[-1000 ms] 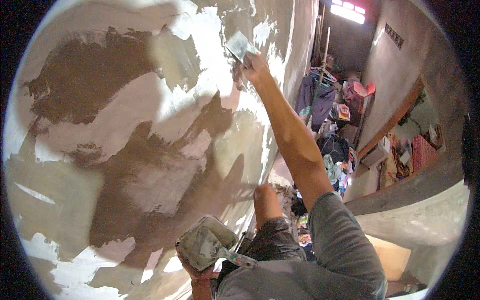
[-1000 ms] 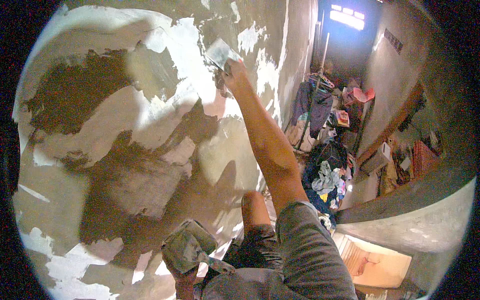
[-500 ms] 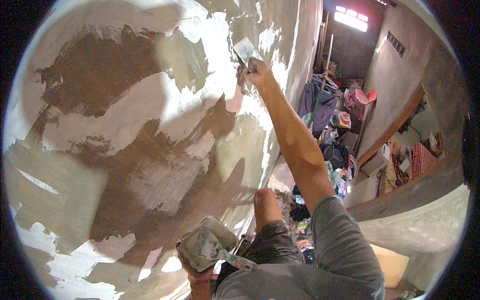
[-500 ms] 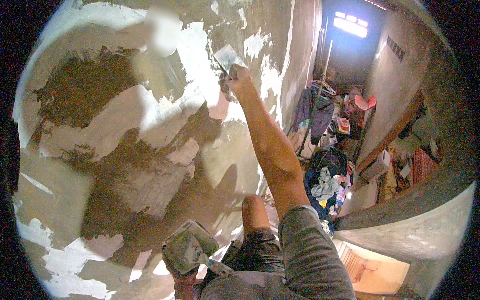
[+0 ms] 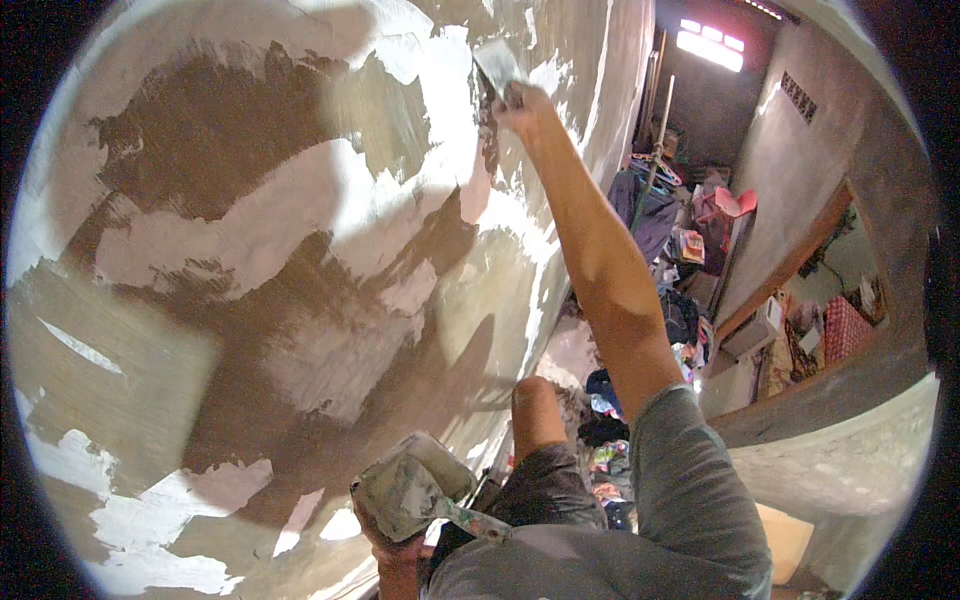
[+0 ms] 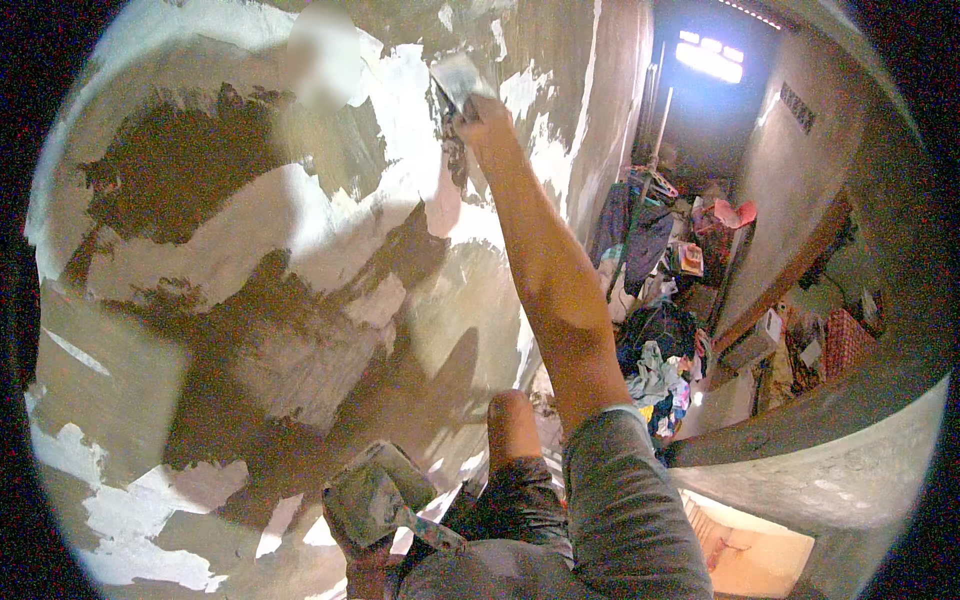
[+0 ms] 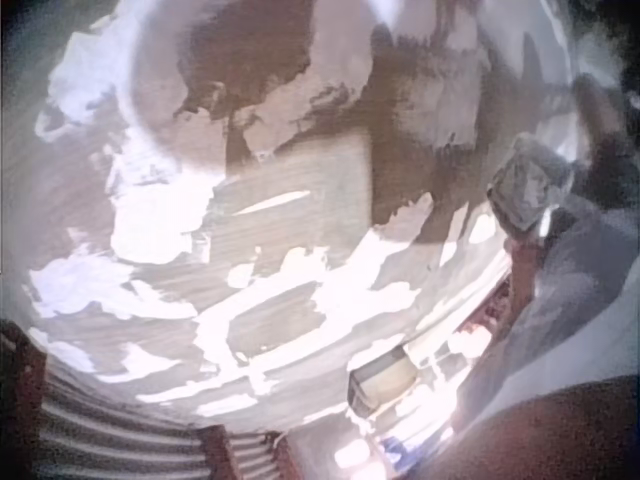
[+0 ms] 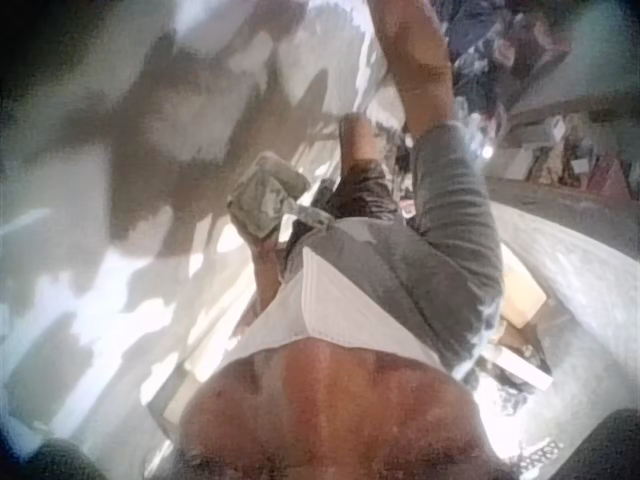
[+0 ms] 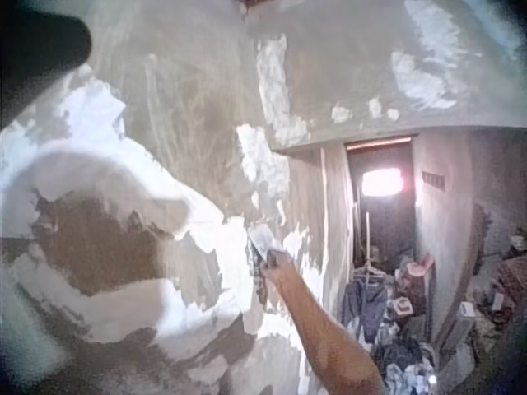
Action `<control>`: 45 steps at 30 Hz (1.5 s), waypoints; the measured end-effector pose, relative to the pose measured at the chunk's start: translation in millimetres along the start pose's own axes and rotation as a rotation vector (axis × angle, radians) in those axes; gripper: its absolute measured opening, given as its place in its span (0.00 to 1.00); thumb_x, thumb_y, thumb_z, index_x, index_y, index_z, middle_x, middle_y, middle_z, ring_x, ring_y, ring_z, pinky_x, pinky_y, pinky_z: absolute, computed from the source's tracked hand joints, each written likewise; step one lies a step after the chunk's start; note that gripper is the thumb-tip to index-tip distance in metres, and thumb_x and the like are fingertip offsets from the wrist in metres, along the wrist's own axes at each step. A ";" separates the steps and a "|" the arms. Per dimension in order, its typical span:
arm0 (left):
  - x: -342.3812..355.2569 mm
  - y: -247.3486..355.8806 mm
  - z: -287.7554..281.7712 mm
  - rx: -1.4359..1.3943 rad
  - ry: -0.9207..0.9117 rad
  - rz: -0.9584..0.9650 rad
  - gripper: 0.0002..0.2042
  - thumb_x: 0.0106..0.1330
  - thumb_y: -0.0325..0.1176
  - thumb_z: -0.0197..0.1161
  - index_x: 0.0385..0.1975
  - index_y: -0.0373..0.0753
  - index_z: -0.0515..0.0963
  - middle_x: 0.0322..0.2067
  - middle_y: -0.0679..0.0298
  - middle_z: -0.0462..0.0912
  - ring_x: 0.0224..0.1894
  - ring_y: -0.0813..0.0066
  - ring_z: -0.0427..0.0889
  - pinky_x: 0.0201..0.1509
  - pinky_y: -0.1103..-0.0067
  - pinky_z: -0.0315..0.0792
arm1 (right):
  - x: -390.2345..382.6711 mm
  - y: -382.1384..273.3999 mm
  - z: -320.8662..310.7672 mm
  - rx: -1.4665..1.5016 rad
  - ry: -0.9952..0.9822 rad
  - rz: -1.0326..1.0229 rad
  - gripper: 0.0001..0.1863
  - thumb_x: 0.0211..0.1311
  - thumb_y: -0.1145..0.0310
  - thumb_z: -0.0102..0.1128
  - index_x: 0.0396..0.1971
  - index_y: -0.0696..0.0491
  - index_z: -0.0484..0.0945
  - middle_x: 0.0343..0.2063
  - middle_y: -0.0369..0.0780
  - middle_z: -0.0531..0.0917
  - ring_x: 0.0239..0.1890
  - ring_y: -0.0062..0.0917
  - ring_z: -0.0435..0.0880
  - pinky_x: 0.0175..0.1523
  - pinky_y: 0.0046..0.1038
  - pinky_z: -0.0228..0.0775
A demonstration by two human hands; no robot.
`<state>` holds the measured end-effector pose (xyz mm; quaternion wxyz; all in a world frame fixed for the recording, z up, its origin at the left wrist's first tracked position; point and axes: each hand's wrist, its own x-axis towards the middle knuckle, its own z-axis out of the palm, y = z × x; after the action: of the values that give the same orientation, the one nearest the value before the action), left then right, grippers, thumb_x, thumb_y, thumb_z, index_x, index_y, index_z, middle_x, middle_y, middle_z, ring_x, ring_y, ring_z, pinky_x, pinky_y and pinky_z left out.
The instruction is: The person applies white plaster to a wall using a trowel and a hawk, repeatedly loading the trowel and smoothing the material over the surface.
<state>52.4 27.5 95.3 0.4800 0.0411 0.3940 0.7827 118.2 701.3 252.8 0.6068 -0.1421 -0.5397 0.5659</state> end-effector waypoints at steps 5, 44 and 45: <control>-20.5 10.6 -12.8 -0.200 0.106 0.066 0.31 0.59 0.60 0.49 0.56 0.44 0.66 0.55 0.58 0.68 0.57 0.56 0.66 0.58 0.55 0.62 | -58.1 -77.5 75.2 -1.295 -0.088 -0.218 0.13 0.51 0.71 0.57 0.39 0.55 0.74 0.34 0.40 0.77 0.34 0.25 0.73 0.38 0.26 0.68; -34.4 1.9 -23.5 0.016 0.171 0.119 0.33 0.58 0.61 0.51 0.58 0.46 0.62 0.57 0.60 0.65 0.58 0.57 0.65 0.60 0.58 0.63 | -321.4 154.7 14.5 0.627 0.157 0.581 0.03 0.60 0.67 0.49 0.33 0.47 0.70 0.30 0.31 0.75 0.37 0.25 0.74 0.43 0.31 0.60; -32.0 2.2 -20.9 -0.011 0.175 0.108 0.33 0.58 0.61 0.51 0.58 0.46 0.62 0.57 0.60 0.65 0.58 0.57 0.65 0.60 0.58 0.63 | -322.6 160.4 10.2 0.620 0.157 0.578 0.02 0.60 0.67 0.49 0.32 0.47 0.70 0.29 0.31 0.75 0.36 0.24 0.74 0.42 0.30 0.60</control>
<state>58.7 -10.2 92.5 0.4011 -0.0089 0.4273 0.8102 96.2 477.0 -28.4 0.4764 -0.1408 -0.2343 0.8357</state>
